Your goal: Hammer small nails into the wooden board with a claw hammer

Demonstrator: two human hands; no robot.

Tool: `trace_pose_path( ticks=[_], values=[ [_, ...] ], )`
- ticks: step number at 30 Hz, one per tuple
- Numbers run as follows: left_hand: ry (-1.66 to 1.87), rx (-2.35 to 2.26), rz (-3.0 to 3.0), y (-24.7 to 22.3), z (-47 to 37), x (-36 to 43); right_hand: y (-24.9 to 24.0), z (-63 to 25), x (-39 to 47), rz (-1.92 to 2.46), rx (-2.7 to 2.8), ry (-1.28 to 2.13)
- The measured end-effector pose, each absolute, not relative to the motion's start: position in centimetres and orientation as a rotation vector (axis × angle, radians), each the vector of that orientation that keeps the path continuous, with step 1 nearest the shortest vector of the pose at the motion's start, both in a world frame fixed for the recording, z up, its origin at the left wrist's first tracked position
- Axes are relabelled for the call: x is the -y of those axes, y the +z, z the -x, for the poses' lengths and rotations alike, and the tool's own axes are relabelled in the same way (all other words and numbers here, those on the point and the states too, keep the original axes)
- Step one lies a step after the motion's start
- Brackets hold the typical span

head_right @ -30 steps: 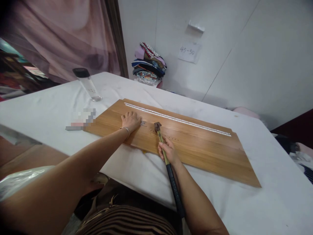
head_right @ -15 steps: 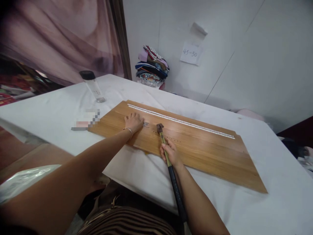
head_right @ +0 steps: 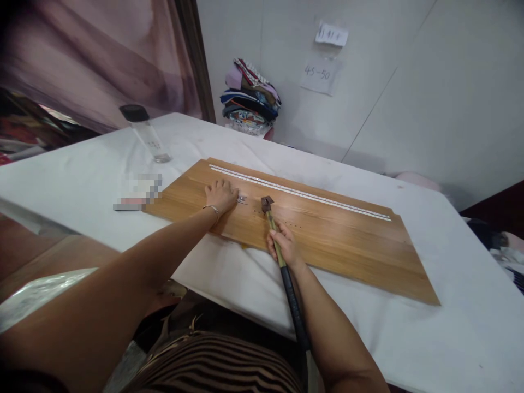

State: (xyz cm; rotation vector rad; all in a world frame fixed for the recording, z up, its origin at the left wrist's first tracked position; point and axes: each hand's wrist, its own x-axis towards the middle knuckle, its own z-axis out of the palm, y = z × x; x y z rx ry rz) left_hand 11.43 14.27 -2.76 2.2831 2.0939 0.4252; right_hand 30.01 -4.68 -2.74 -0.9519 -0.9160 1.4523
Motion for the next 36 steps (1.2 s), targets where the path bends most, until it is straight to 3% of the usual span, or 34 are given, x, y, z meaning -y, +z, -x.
trace_pose_path(
  ticks=[36],
  values=[
    [0.411, -2.086, -2.270, -2.67, -11.41, -14.26, -2.84, -29.98, 4.72, 0.935, 0.881, 1.458]
  ],
)
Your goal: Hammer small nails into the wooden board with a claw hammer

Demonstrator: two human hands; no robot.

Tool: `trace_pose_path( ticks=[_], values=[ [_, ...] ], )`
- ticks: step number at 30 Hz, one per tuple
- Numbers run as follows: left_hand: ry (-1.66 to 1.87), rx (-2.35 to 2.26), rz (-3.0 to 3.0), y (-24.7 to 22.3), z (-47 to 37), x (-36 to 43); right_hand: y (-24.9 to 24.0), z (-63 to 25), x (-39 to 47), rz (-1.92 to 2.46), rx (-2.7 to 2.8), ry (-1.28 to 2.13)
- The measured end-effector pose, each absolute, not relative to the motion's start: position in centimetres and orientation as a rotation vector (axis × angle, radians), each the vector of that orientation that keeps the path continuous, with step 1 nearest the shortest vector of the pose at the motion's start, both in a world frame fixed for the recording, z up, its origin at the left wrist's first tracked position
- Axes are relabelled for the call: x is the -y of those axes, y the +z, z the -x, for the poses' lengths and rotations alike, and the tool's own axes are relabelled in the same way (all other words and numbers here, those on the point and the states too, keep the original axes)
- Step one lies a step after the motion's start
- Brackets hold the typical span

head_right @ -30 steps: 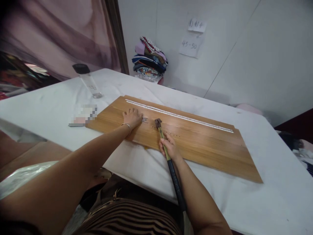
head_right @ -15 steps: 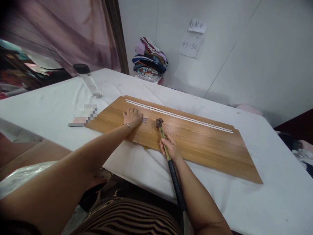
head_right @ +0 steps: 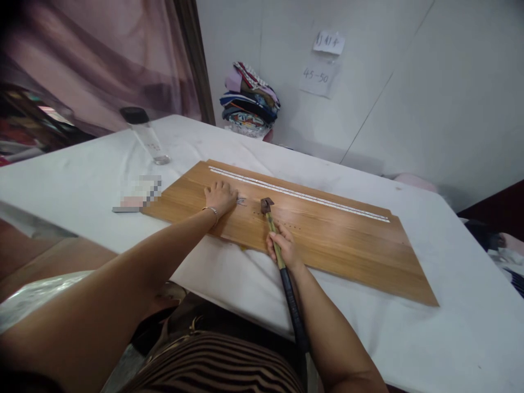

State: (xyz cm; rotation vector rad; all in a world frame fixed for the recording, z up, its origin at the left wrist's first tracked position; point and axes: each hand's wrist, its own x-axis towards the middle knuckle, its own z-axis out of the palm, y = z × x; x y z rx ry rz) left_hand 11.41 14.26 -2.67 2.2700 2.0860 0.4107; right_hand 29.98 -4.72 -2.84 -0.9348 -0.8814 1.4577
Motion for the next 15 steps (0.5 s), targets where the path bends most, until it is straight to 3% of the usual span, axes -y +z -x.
trace_pose_path(
  ticks=[15],
  values=[
    [0.408, -2.080, -2.259, -2.59, -11.43, -14.09, -2.85, -30.08, 4.65, 0.962, 0.913, 1.476]
  ],
)
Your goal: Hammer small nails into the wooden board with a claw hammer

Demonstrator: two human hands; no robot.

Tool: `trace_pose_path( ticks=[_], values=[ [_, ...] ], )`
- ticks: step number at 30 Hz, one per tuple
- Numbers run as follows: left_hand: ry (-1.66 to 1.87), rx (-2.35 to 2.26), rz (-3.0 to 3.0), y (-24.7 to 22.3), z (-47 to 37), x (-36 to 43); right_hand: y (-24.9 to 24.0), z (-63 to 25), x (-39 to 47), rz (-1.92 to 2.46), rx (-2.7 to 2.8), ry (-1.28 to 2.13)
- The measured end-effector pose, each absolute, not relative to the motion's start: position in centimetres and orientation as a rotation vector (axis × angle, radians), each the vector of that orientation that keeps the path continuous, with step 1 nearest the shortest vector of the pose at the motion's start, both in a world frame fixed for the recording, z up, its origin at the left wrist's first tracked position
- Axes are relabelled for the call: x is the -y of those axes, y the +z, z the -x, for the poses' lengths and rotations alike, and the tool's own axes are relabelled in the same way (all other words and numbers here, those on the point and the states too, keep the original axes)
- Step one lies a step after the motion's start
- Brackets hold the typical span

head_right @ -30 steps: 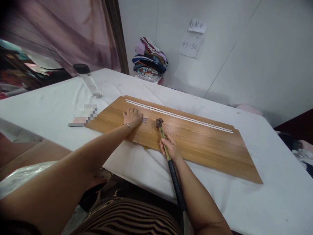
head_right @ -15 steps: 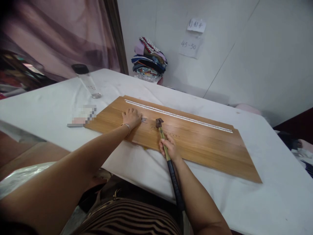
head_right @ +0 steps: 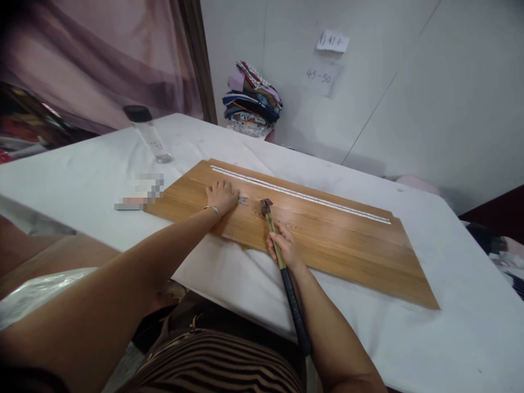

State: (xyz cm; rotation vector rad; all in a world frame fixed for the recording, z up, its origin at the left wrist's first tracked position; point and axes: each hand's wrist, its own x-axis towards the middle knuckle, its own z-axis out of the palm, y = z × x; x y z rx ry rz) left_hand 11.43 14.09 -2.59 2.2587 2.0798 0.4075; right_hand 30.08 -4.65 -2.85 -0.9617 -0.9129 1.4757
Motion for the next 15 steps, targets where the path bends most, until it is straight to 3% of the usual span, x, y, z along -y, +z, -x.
trace_pose_path(
  ticks=[15],
  values=[
    [0.398, -2.111, -2.273, -2.57, -11.41, -14.03, -3.03, -30.01, 4.70, 0.934, 0.904, 1.465]
  ],
)
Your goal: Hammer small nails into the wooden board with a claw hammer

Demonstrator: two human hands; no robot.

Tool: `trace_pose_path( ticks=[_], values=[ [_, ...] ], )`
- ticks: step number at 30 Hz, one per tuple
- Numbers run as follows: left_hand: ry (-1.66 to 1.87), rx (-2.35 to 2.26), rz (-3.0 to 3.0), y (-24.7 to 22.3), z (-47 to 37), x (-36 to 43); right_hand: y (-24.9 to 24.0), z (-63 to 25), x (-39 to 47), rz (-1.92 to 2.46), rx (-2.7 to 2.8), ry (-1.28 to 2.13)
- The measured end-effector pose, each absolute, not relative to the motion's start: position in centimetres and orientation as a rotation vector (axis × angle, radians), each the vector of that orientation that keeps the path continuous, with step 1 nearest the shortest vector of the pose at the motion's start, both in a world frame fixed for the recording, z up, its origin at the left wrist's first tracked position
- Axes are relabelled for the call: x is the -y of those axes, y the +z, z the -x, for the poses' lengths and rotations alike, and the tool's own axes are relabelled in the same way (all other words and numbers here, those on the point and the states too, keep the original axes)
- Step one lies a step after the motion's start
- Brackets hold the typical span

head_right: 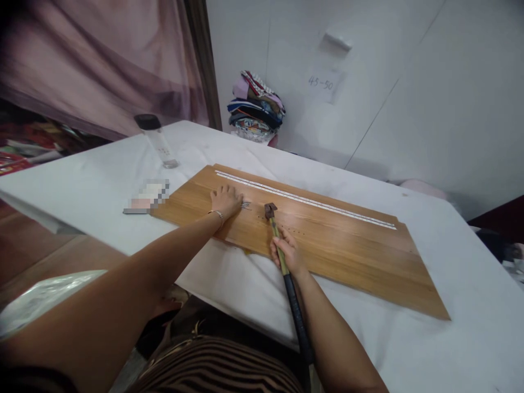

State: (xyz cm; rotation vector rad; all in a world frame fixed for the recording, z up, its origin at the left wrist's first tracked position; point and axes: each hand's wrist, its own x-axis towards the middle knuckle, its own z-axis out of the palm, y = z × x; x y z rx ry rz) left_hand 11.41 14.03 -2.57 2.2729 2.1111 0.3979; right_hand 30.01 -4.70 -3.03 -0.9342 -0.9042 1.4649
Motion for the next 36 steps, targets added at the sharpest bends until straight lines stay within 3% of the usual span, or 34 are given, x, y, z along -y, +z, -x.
trace_pose_path(
  ticks=[23, 36],
  values=[
    [0.573, -2.025, -2.171, -2.2, -10.7, -14.1, -2.9, -29.9, 4.8, 0.958, 0.892, 1.463],
    [0.915, -1.488, -2.193, -3.4, -8.8, -12.9, -3.7, -30.0, 5.1, 0.960, 0.864, 1.487]
  ],
)
